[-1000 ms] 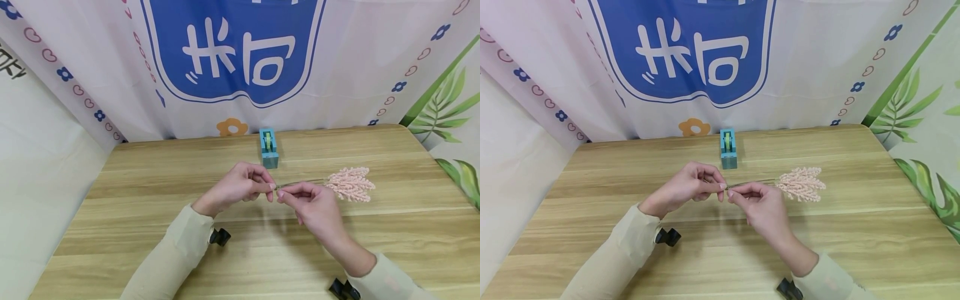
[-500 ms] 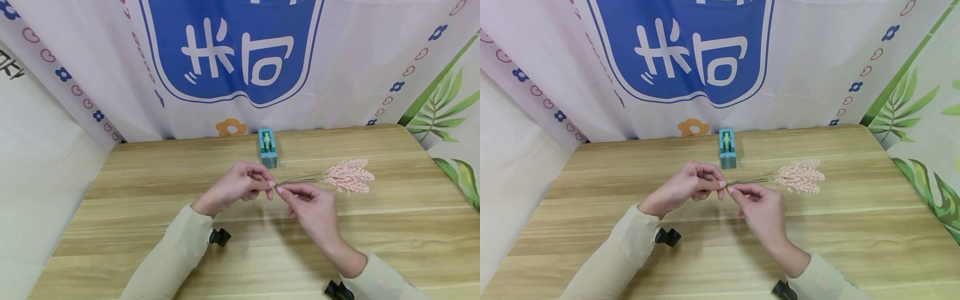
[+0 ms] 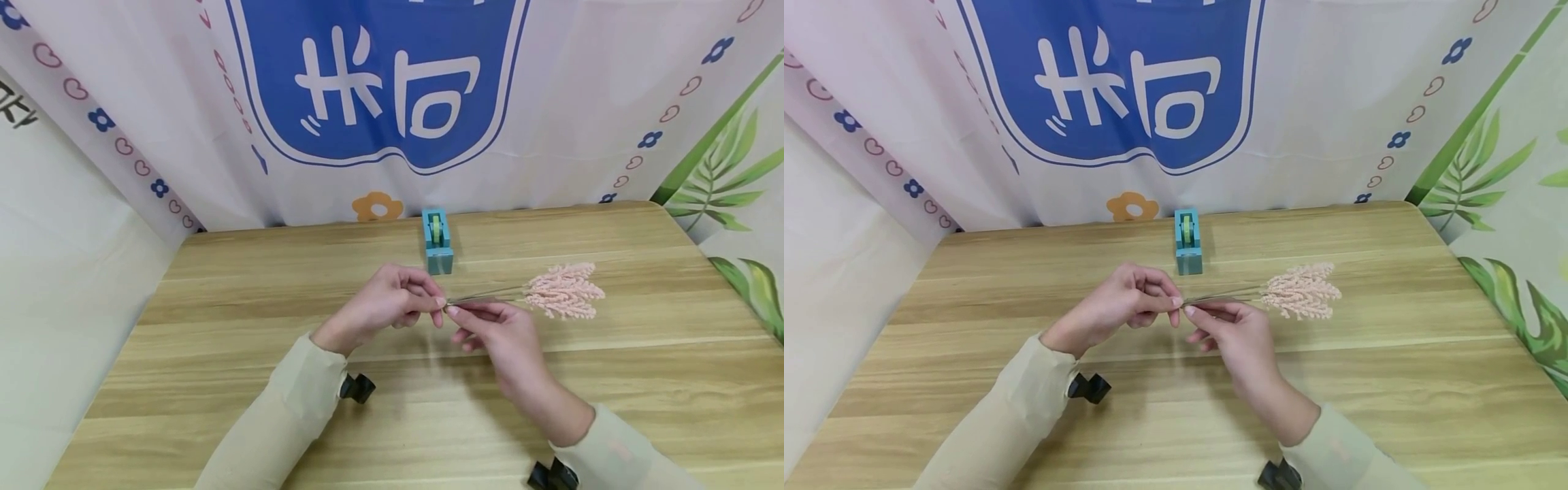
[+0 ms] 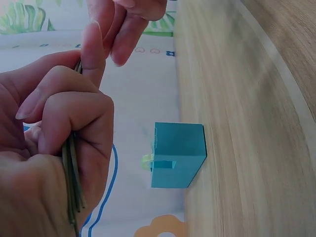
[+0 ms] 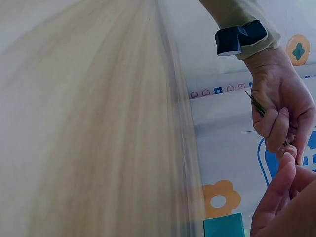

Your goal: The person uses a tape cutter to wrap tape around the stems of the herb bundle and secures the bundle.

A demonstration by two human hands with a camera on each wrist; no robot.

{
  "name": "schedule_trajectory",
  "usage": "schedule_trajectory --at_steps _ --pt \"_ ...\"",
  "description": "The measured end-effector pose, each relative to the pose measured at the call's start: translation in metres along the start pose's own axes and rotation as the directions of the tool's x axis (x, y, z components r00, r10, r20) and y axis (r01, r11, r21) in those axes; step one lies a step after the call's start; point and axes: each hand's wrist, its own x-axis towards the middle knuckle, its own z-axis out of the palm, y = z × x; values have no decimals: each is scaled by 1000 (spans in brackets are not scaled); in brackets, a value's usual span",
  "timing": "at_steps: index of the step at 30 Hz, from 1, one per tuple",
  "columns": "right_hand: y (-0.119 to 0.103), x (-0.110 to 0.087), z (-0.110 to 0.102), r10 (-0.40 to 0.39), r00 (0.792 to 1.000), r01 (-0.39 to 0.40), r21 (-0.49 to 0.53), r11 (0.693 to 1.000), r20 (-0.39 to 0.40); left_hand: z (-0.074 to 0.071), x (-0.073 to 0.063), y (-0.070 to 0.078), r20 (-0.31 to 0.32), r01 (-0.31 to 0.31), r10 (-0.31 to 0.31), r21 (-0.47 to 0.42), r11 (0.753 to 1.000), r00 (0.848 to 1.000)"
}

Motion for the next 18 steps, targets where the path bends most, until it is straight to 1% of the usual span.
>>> schedule_trajectory --at_steps 5,9,14,18 --pt "2 2 -3 46 996 -53 89 995 80 1 -1 -1 3 17 -17 19 1000 1000" --pt "2 3 -5 80 990 -95 130 987 117 2 -1 -2 6 19 -19 42 999 1000" --pt "1 5 -6 110 983 -130 136 982 144 3 -1 -2 -1 21 -21 48 999 1000" --pt "1 6 -6 126 981 -145 120 982 149 3 -1 -2 -7 19 -18 46 999 1000"
